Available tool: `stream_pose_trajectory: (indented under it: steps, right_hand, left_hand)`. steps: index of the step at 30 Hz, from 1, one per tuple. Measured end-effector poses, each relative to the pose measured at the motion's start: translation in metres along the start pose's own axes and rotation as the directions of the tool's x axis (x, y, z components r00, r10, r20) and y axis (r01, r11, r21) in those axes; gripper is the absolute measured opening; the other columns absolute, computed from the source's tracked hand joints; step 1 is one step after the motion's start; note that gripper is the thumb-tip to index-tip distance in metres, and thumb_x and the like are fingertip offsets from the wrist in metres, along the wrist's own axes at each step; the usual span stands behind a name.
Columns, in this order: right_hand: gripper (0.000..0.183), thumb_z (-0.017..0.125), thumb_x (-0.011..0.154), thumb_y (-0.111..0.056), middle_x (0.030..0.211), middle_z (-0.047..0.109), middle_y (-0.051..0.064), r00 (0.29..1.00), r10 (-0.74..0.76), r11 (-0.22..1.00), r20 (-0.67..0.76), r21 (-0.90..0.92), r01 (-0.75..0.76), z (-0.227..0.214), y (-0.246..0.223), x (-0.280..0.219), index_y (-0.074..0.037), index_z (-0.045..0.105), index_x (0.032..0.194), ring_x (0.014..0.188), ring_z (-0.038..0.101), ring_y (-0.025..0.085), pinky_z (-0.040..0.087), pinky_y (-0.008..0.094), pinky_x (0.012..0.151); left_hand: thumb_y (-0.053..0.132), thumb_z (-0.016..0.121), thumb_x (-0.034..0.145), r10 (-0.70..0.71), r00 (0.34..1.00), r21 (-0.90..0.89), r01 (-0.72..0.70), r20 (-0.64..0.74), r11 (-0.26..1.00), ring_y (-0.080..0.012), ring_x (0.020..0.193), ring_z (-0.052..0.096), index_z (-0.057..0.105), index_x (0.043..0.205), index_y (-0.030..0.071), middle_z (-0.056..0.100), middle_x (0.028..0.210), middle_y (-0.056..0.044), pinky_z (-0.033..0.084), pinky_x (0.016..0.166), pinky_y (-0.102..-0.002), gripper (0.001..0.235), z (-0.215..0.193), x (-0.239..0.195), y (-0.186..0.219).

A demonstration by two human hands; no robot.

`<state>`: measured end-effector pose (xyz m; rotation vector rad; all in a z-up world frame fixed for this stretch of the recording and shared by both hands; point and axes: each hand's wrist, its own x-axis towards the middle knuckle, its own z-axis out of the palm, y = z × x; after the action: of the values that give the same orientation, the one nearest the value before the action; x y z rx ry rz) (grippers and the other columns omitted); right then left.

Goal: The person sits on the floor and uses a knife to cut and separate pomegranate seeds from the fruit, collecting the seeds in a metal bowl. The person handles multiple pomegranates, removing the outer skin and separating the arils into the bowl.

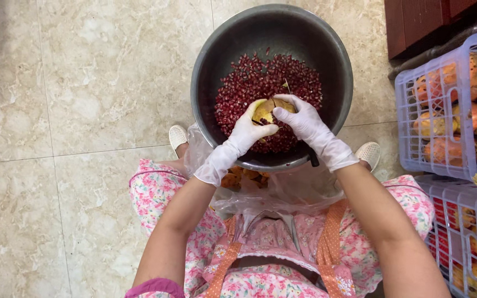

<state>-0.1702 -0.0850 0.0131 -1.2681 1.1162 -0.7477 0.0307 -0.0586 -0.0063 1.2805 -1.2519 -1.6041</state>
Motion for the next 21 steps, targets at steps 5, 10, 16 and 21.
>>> stream_pose_trajectory:
  steps: [5,10,16,21]
  right_hand:
    - [0.066,0.072,0.091,-0.051,0.093,0.071,0.009,0.974,0.21,0.939,0.083,0.26,-0.225,-0.024,-0.005,0.003,-0.004,0.067,0.137,0.06,0.054,0.006,0.041,0.02,0.046]
    - [0.063,0.075,0.087,-0.045,0.089,0.07,0.0,0.974,0.217,0.963,-0.069,0.176,-0.202,-0.006,-0.015,0.001,-0.006,0.064,0.135,0.047,0.049,0.004,0.037,0.021,0.038]
    - [0.065,0.076,0.086,-0.048,0.08,0.064,-0.001,0.974,0.225,0.961,0.036,0.156,-0.228,-0.017,-0.017,0.0,-0.006,0.066,0.135,0.047,0.045,0.005,0.036,0.022,0.04]
    - [0.063,0.071,0.094,-0.055,0.082,0.062,-0.001,0.958,0.216,0.859,0.192,0.429,-0.279,-0.038,0.004,0.002,-0.002,0.063,0.128,0.051,0.041,0.005,0.031,0.022,0.041]
  left_hand:
    - [0.019,0.084,0.079,0.005,0.996,-0.104,0.004,0.085,0.995,-0.0187,0.124,0.06,0.048,0.152,0.005,0.065,0.135,-0.01,0.046,0.109,-0.032,0.083,-0.007,0.001,0.003]
    - [0.024,0.08,0.087,-0.039,0.998,-0.225,0.05,0.054,0.973,-0.0155,0.123,0.058,0.044,0.15,0.008,0.063,0.134,-0.006,0.046,0.108,-0.031,0.075,-0.003,0.004,0.006]
    - [0.028,0.071,0.098,-0.024,0.998,-0.281,0.042,0.065,0.959,-0.0146,0.122,0.061,0.056,0.145,0.003,0.066,0.134,-0.007,0.048,0.106,-0.029,0.055,-0.008,0.015,-0.005]
    - [0.038,0.059,0.101,-0.231,0.959,-0.655,0.283,0.166,0.701,-0.0191,0.111,0.065,0.056,0.144,0.006,0.066,0.129,-0.008,0.054,0.091,-0.038,0.054,-0.023,0.012,-0.004]
